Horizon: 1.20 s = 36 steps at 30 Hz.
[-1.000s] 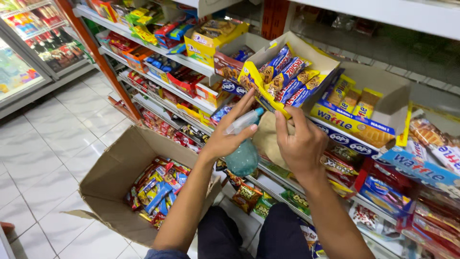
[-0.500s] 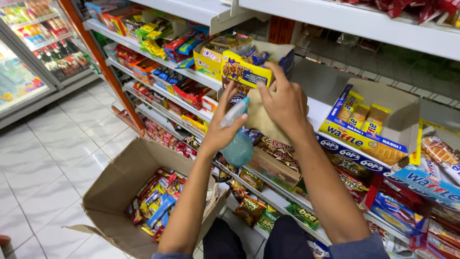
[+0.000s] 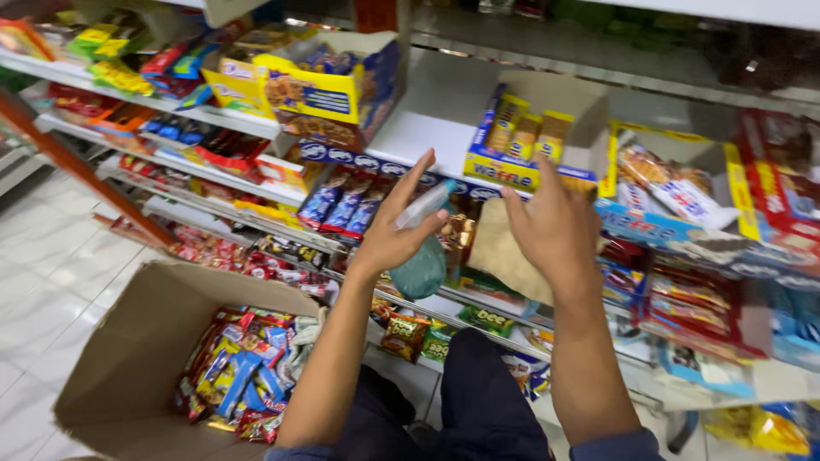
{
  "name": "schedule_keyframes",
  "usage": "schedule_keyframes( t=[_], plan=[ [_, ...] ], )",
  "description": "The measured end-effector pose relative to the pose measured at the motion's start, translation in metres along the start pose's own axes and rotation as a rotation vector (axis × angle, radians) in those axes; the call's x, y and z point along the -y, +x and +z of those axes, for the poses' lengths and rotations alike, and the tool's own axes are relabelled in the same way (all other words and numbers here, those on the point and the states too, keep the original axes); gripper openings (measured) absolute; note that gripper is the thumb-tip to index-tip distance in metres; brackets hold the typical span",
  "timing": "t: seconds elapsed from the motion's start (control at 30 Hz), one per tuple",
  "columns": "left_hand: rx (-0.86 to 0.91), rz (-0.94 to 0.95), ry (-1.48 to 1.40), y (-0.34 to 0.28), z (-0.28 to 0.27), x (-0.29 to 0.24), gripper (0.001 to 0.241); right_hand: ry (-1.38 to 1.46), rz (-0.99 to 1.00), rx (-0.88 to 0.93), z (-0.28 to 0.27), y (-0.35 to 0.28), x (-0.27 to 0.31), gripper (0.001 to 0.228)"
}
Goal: The person cleans retail shelves using a spray bottle and a cloth, wiping the surfaces after moving snack boxes aside.
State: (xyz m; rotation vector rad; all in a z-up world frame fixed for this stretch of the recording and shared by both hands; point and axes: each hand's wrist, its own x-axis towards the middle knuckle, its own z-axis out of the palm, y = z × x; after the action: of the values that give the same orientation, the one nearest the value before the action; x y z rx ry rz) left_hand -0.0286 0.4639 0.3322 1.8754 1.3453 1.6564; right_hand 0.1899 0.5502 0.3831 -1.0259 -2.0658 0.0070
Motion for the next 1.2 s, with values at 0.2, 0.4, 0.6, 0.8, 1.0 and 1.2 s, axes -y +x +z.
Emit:
schedule_keyframes(
  t=[0.2,0.4,0.6,0.8,1.0,1.2],
  plan=[
    [0.035,-0.300,-0.153,0.019,0.035,0.002,0.083,0.070,0.038,0.112,0.017,-0.003,-0.010,0.026],
    [-0.092,-0.132,-0.025,-0.001,0.037,-0.026,0.077,0.150,-0.247,-0.147,-0.021,-0.008,0.007,0.019],
    [-0.076,-0.008,-0.179,-0.012,0.050,-0.072,0.080,0.126,-0.342,-0.185,-0.074,-0.026,0.012,0.018],
    [0.174,-0.044,-0.243,0.007,0.091,-0.091,0.085,0.077,-0.136,-0.311,-0.098,-0.049,-0.028,0.023],
    [0.147,0.200,-0.174,0.028,0.140,-0.065,0.082,-0.021,0.012,-0.275,-0.099,-0.063,-0.081,0.046],
    [0.188,0.005,-0.250,0.028,0.159,-0.053,0.087,0.227,0.337,-0.471,-0.099,-0.101,-0.117,0.063]
  ],
)
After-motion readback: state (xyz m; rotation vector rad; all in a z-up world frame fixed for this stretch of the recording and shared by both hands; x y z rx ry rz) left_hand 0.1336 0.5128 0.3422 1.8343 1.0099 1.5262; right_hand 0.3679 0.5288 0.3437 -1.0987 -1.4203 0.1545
